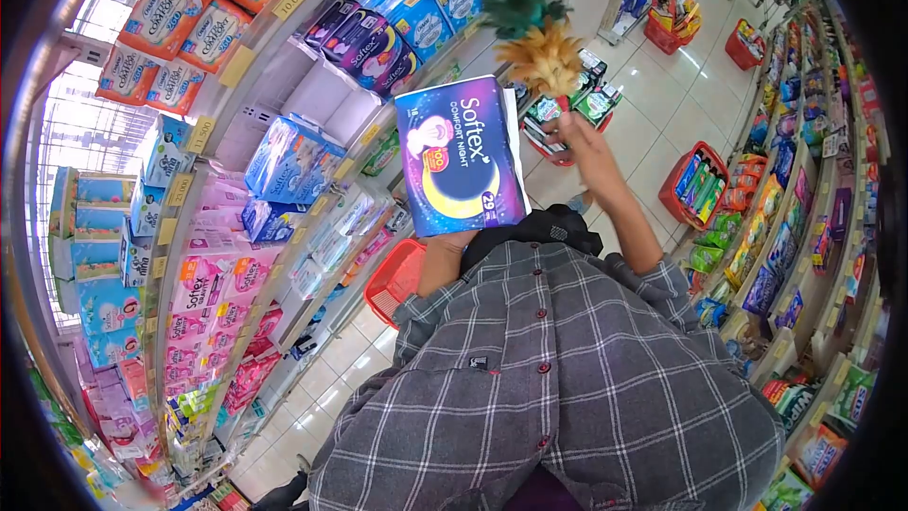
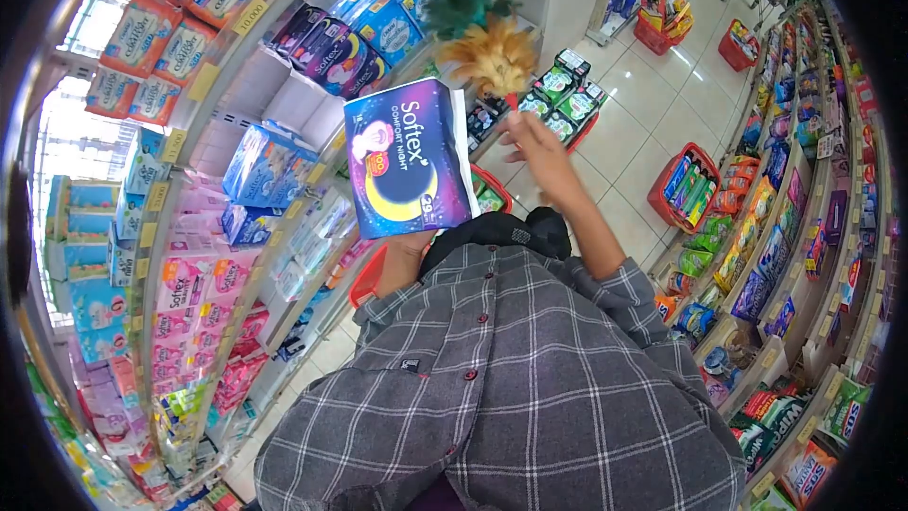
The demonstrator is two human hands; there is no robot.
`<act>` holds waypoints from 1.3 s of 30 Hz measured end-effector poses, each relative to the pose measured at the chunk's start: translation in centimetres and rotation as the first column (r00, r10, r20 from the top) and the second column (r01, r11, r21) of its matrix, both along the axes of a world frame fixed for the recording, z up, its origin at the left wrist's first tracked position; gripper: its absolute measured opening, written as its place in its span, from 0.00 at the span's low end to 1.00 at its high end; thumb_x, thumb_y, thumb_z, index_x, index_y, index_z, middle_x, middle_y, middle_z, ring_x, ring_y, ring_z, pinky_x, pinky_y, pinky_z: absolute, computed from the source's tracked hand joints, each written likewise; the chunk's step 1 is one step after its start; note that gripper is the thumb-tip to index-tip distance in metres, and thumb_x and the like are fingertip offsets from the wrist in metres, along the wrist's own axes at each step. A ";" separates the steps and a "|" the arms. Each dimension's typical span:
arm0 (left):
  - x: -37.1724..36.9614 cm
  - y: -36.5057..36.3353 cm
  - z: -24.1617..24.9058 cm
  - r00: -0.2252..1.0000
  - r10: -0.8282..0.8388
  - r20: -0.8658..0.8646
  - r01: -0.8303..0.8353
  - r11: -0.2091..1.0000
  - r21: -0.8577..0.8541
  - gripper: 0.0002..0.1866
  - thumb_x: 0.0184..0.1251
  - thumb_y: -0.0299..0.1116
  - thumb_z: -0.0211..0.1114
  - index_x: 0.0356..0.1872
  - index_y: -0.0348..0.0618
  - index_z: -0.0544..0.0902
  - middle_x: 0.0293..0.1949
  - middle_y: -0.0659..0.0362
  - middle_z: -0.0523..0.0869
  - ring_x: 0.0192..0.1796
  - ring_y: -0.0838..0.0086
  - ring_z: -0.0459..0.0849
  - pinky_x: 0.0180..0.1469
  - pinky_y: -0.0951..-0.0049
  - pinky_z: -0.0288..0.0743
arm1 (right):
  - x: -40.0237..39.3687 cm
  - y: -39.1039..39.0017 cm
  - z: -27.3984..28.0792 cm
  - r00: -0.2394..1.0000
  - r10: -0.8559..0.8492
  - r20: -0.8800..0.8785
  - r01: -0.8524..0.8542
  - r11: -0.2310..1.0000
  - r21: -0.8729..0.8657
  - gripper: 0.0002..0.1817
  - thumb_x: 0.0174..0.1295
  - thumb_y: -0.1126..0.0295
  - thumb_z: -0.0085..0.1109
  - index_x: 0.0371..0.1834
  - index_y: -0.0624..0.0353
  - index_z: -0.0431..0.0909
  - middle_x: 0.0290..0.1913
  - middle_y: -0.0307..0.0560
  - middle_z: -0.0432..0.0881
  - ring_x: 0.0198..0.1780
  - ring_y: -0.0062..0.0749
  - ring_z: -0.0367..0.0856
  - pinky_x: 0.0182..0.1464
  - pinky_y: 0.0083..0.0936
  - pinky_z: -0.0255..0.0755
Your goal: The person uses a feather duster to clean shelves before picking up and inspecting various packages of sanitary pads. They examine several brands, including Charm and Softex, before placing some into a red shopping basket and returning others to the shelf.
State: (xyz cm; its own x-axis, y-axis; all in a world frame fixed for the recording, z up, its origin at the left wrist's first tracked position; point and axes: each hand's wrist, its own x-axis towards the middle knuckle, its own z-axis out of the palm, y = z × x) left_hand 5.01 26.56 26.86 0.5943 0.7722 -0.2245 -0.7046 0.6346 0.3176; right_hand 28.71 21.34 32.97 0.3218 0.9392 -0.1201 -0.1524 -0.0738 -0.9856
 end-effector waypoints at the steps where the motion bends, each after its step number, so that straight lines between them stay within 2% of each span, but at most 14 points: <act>1: 0.1 -0.2 0.1 1.000 -0.002 -0.018 0.002 1.000 0.008 0.36 0.67 0.61 0.55 0.64 0.41 0.71 0.59 0.51 0.79 0.60 0.61 0.79 0.62 0.58 0.73 | -1.9 -0.1 0.0 0.995 -0.002 -0.101 0.003 1.000 0.005 0.17 0.72 0.54 0.54 0.48 0.57 0.74 0.34 0.31 0.74 0.36 0.18 0.74 0.36 0.18 0.68; 6: 0.8 -0.4 -0.1 0.986 0.020 -0.166 -0.007 0.997 0.081 0.36 0.67 0.61 0.55 0.64 0.40 0.71 0.59 0.51 0.79 0.60 0.62 0.79 0.61 0.60 0.75 | -4.1 -0.1 -0.9 0.906 0.084 -0.415 -0.070 0.996 0.049 0.20 0.71 0.57 0.56 0.57 0.59 0.70 0.45 0.38 0.79 0.48 0.20 0.77 0.48 0.18 0.74; 9: 0.3 -0.3 0.5 0.973 0.072 -0.221 -0.041 0.989 0.140 0.36 0.67 0.61 0.55 0.64 0.40 0.71 0.58 0.51 0.80 0.59 0.63 0.80 0.61 0.61 0.76 | -3.8 -0.4 1.5 0.857 0.033 -0.514 0.033 0.992 0.119 0.23 0.67 0.62 0.62 0.59 0.63 0.69 0.47 0.41 0.79 0.50 0.21 0.77 0.50 0.19 0.73; 11: -0.2 -0.2 1.5 0.980 0.087 -0.179 -0.062 0.989 0.137 0.36 0.67 0.60 0.57 0.64 0.40 0.71 0.58 0.51 0.80 0.58 0.63 0.81 0.59 0.62 0.77 | -3.7 -0.3 1.4 0.945 0.001 -0.326 0.025 0.997 0.075 0.24 0.66 0.63 0.64 0.59 0.64 0.69 0.46 0.42 0.78 0.50 0.22 0.77 0.51 0.19 0.72; 14: -1.0 -0.3 -0.1 0.923 0.099 -0.371 -0.007 0.971 0.240 0.40 0.63 0.65 0.58 0.66 0.42 0.69 0.59 0.51 0.80 0.59 0.60 0.80 0.62 0.57 0.75 | -4.6 -0.4 0.3 0.999 0.006 -0.043 -0.001 0.992 0.125 0.28 0.65 0.63 0.65 0.63 0.66 0.67 0.50 0.45 0.77 0.52 0.24 0.75 0.55 0.23 0.69; 16: -1.2 0.2 -1.0 0.993 0.100 -0.066 -0.095 0.993 0.077 0.39 0.61 0.62 0.62 0.65 0.42 0.71 0.57 0.52 0.82 0.57 0.60 0.82 0.59 0.56 0.77 | -4.7 -1.1 2.2 0.995 0.085 -0.048 -0.077 0.985 0.154 0.26 0.70 0.58 0.58 0.63 0.65 0.68 0.54 0.45 0.76 0.52 0.25 0.74 0.56 0.23 0.69; 17: -1.0 0.0 -1.3 0.992 0.119 0.030 -0.120 0.992 0.048 0.39 0.62 0.61 0.61 0.65 0.42 0.70 0.58 0.51 0.81 0.57 0.59 0.81 0.60 0.56 0.77 | -4.1 -1.3 3.5 0.980 0.146 -0.133 -0.132 0.985 0.108 0.26 0.74 0.51 0.48 0.61 0.63 0.72 0.56 0.45 0.77 0.52 0.26 0.75 0.57 0.25 0.69; 18: -0.5 -0.3 -0.8 0.982 0.141 0.125 -0.145 0.989 0.019 0.39 0.63 0.61 0.60 0.66 0.42 0.69 0.59 0.50 0.80 0.58 0.58 0.81 0.60 0.56 0.76 | -3.4 -1.3 3.5 0.980 0.171 -0.100 -0.149 0.969 0.196 0.28 0.75 0.46 0.41 0.57 0.62 0.75 0.53 0.44 0.79 0.50 0.24 0.75 0.55 0.24 0.70; 21: -1.3 0.7 -4.7 0.976 0.052 0.210 -0.024 0.991 -0.134 0.39 0.68 0.57 0.53 0.71 0.39 0.63 0.69 0.42 0.67 0.60 0.49 0.77 0.57 0.40 0.74 | 0.0 -2.1 4.8 0.981 0.182 0.075 -0.189 0.975 0.113 0.27 0.76 0.47 0.39 0.51 0.61 0.77 0.38 0.40 0.80 0.37 0.19 0.73 0.43 0.18 0.69; 22: -0.7 0.3 -2.0 0.946 0.039 0.320 0.020 0.984 -0.177 0.39 0.68 0.57 0.53 0.72 0.39 0.62 0.69 0.41 0.66 0.60 0.48 0.77 0.55 0.39 0.75 | 1.1 -2.3 5.0 0.973 0.201 0.115 -0.209 0.976 0.057 0.26 0.76 0.48 0.40 0.49 0.61 0.77 0.34 0.38 0.78 0.33 0.18 0.71 0.40 0.17 0.67; 27: -1.1 0.4 -4.6 0.957 0.007 0.291 0.035 0.990 -0.140 0.38 0.69 0.56 0.53 0.73 0.41 0.60 0.70 0.41 0.65 0.61 0.49 0.76 0.55 0.42 0.76 | 3.5 -2.8 5.3 0.927 0.223 0.300 -0.230 0.973 -0.015 0.20 0.75 0.55 0.48 0.41 0.62 0.81 0.23 0.33 0.68 0.26 0.16 0.60 0.31 0.18 0.58; 33: -1.0 0.1 -5.9 0.973 0.003 0.231 0.042 0.981 -0.189 0.34 0.72 0.51 0.51 0.74 0.44 0.60 0.70 0.45 0.66 0.65 0.53 0.72 0.60 0.41 0.72 | 1.1 -2.7 6.1 0.781 0.273 0.562 -0.320 0.947 -0.016 0.17 0.73 0.59 0.52 0.41 0.63 0.80 0.22 0.43 0.73 0.26 0.23 0.69 0.32 0.26 0.64; 36: -0.1 -0.1 -4.4 0.939 -0.038 0.343 0.067 0.995 -0.076 0.34 0.73 0.51 0.51 0.74 0.44 0.59 0.69 0.47 0.67 0.67 0.55 0.71 0.62 0.40 0.70 | -0.5 -3.6 8.5 0.638 0.492 0.592 -0.442 0.864 -0.241 0.16 0.72 0.59 0.53 0.40 0.62 0.80 0.22 0.49 0.73 0.24 0.28 0.70 0.31 0.29 0.66; 39: 0.3 -0.9 -4.5 0.934 -0.060 0.353 0.093 0.993 -0.075 0.33 0.73 0.51 0.51 0.73 0.44 0.60 0.69 0.47 0.68 0.67 0.55 0.71 0.63 0.41 0.70 | -1.7 -4.8 10.3 0.521 0.583 0.623 -0.602 0.769 -0.215 0.16 0.70 0.57 0.54 0.37 0.60 0.81 0.22 0.52 0.75 0.24 0.43 0.75 0.29 0.35 0.67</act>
